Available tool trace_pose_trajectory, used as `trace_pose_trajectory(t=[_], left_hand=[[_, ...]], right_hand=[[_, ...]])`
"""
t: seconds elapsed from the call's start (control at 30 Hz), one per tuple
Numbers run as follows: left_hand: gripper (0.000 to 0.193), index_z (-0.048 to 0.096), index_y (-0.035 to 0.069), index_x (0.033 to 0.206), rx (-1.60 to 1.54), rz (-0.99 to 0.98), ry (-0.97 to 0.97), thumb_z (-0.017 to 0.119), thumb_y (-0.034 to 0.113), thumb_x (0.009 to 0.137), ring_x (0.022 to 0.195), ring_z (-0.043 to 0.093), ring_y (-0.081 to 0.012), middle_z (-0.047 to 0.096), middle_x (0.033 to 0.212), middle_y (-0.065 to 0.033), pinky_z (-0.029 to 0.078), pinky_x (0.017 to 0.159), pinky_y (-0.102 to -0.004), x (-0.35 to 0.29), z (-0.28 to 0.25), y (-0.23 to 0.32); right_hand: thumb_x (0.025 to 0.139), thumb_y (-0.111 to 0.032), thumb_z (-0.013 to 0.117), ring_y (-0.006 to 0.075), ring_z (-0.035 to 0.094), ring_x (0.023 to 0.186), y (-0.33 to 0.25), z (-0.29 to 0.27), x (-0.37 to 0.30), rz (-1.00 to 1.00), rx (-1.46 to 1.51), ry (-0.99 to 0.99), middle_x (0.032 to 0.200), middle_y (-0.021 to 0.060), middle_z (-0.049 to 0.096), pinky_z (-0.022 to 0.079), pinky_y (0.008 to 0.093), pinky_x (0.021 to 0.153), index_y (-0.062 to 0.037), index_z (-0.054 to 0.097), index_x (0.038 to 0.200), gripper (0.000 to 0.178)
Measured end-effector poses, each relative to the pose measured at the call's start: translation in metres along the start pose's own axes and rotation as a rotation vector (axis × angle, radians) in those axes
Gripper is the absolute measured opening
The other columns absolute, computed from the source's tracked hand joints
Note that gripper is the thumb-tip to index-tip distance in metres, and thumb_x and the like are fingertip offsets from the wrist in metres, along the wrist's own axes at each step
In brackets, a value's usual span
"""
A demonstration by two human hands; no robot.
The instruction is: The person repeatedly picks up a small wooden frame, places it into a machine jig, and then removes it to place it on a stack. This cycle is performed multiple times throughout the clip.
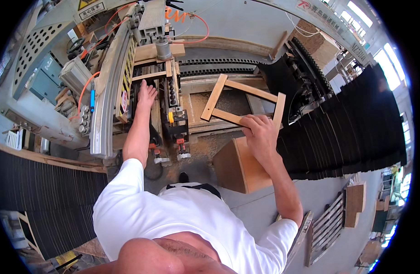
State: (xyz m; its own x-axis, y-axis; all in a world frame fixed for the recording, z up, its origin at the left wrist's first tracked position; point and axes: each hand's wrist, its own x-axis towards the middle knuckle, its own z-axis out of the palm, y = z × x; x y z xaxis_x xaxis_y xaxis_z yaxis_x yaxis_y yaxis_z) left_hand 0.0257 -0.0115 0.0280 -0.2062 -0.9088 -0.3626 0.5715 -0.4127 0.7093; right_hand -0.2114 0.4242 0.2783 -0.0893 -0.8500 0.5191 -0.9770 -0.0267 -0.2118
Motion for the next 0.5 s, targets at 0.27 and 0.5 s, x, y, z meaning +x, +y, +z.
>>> trace_pose_trajectory(t=[0.27, 0.5], left_hand=[[0.073, 0.024, 0.004, 0.148, -0.274, 0.043, 0.082, 0.058, 0.043, 0.095, 0.142, 0.024, -0.0386, 0.022, 0.153, -0.0201, 0.033, 0.111, -0.0556, 0.050, 0.020, 0.006], [0.057, 0.036, -0.001, 0.139, -0.340, 0.002, 0.073, 0.062, 0.024, 0.094, 0.131, 0.037, -0.0366, 0.038, 0.140, -0.0190, 0.053, 0.094, -0.0505, -0.007, 0.000, -0.021]], right_hand=[[0.071, -0.006, 0.072, 0.0237, 0.063, 0.093, -0.003, 0.064, 0.036, 0.072, 0.086, -0.061, 0.097, 0.0027, 0.070, 0.047, 0.0373, 0.084, -0.0088, 0.070, 0.090, 0.020], [0.073, -0.009, 0.071, 0.0244, 0.062, 0.091, -0.009, 0.166, 0.102, -0.139, 0.194, -0.063, 0.096, 0.0036, 0.070, 0.047, 0.0372, 0.082, -0.0084, 0.070, 0.091, 0.018]])
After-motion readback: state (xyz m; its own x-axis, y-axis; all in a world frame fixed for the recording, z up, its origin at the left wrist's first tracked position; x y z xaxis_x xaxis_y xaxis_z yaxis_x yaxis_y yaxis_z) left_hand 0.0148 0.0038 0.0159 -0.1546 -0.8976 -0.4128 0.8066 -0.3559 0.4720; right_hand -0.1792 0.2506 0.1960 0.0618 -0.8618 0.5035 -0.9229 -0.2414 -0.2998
